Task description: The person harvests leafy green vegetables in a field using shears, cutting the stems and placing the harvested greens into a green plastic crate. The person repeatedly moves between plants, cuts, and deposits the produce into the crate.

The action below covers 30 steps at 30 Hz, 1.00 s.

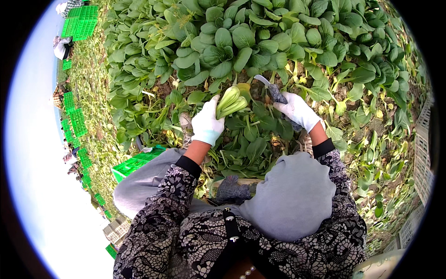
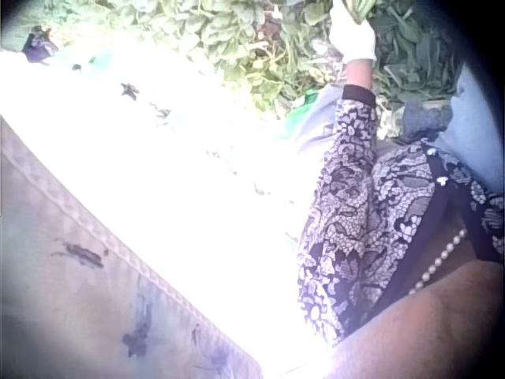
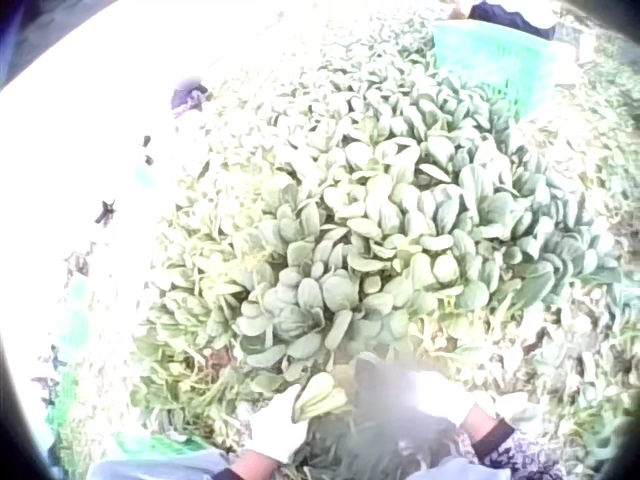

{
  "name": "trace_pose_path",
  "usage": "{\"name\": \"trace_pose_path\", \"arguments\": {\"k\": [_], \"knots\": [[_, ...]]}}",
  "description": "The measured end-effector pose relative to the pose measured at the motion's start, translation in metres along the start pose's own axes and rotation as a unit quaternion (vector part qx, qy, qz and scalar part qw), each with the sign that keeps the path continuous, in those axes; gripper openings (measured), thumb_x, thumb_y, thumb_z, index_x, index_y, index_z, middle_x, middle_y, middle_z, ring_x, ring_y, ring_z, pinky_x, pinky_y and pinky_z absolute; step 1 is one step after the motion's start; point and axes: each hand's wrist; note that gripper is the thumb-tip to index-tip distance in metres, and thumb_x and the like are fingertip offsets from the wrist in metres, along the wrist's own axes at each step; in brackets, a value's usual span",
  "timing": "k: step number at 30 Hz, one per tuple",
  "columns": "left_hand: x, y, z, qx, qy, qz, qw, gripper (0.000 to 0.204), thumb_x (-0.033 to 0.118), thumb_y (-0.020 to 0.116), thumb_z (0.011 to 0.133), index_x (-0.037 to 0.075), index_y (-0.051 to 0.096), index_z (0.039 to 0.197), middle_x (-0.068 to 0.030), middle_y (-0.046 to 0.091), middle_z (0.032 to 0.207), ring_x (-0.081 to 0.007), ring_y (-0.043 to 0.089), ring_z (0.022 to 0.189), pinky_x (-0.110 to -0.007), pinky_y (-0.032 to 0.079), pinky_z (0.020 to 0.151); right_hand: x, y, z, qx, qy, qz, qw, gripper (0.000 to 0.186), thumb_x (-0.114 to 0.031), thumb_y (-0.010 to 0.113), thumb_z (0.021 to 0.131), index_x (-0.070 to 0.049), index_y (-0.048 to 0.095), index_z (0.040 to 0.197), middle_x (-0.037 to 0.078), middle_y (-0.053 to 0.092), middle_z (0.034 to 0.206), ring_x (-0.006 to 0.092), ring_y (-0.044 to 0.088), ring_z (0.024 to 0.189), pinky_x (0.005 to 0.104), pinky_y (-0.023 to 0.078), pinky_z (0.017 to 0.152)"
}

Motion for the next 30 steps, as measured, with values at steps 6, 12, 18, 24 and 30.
{"name": "trace_pose_path", "arguments": {"k": [6, 12, 18, 24, 30], "knots": [[0.098, -0.013, 0.043, -0.124, 0.308, 0.186, 0.925, 0.021, 0.017, 0.070, 0.077, 0.014, 0.068, 0.097, -0.0058, 0.060, 0.094, -0.0289, 0.060, 0.087, -0.044, 0.045, 0.076, 0.037, -0.020, -0.032, 0.157, 0.088, 0.008, 0.984, 0.049, -0.034, 0.072, 0.086, 0.003, 0.063, 0.116, 0.030, 0.070, 0.104, 0.0439, 0.067, 0.103, 0.0446, 0.052, 0.091], [0.184, 0.014, 0.098, -0.123, 0.545, 0.340, 0.757, 0.041, 0.018, 0.060, 0.089, -0.003, 0.071, 0.122, -0.0220, 0.042, 0.156, -0.0429, 0.034, 0.146, -0.053, 0.024, 0.123, 0.046, -0.044, -0.012, 0.219, 0.055, 0.038, 0.973, 0.065, -0.028, 0.077, 0.082, 0.002, 0.054, 0.134, 0.028, 0.070, 0.110, 0.0393, 0.068, 0.105, 0.0405, 0.051, 0.092], [0.164, 0.073, 0.180, -0.112, 0.310, 0.135, 0.934, 0.045, 0.013, 0.061, 0.088, -0.007, 0.063, 0.128, -0.0273, 0.039, 0.155, -0.0390, 0.043, 0.137, -0.043, 0.038, 0.112, 0.061, -0.028, -0.009, 0.226, 0.052, 0.040, 0.972, 0.061, -0.028, 0.070, 0.087, 0.004, 0.054, 0.137, 0.027, 0.071, 0.111, 0.0403, 0.069, 0.102, 0.0410, 0.052, 0.091], [0.158, 0.028, 0.185, -0.133, 0.342, 0.396, 0.842, 0.028, 0.013, 0.069, 0.082, 0.002, 0.076, 0.107, -0.0187, 0.057, 0.134, -0.0295, 0.055, 0.114, -0.038, 0.046, 0.092, 0.044, -0.030, 0.001, 0.252, 0.029, 0.019, 0.967, 0.048, -0.031, 0.068, 0.091, 0.003, 0.060, 0.124, 0.032, 0.068, 0.106, 0.0483, 0.064, 0.104, 0.0471, 0.053, 0.089], [0.165, 0.022, 0.197, -0.169, 0.308, 0.402, 0.846, 0.024, 0.018, 0.068, 0.085, 0.008, 0.076, 0.105, -0.0099, 0.063, 0.116, -0.0286, 0.056, 0.113, -0.039, 0.045, 0.091, 0.051, -0.030, 0.041, 0.251, 0.005, -0.081, 0.964, 0.046, -0.037, 0.067, 0.093, 0.002, 0.062, 0.116, 0.030, 0.068, 0.101, 0.0487, 0.064, 0.097, 0.0517, 0.052, 0.085]]}}
Point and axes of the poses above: each hand's wrist, its own z-axis towards the middle knuckle, its own y-axis out of the palm, x = y × z
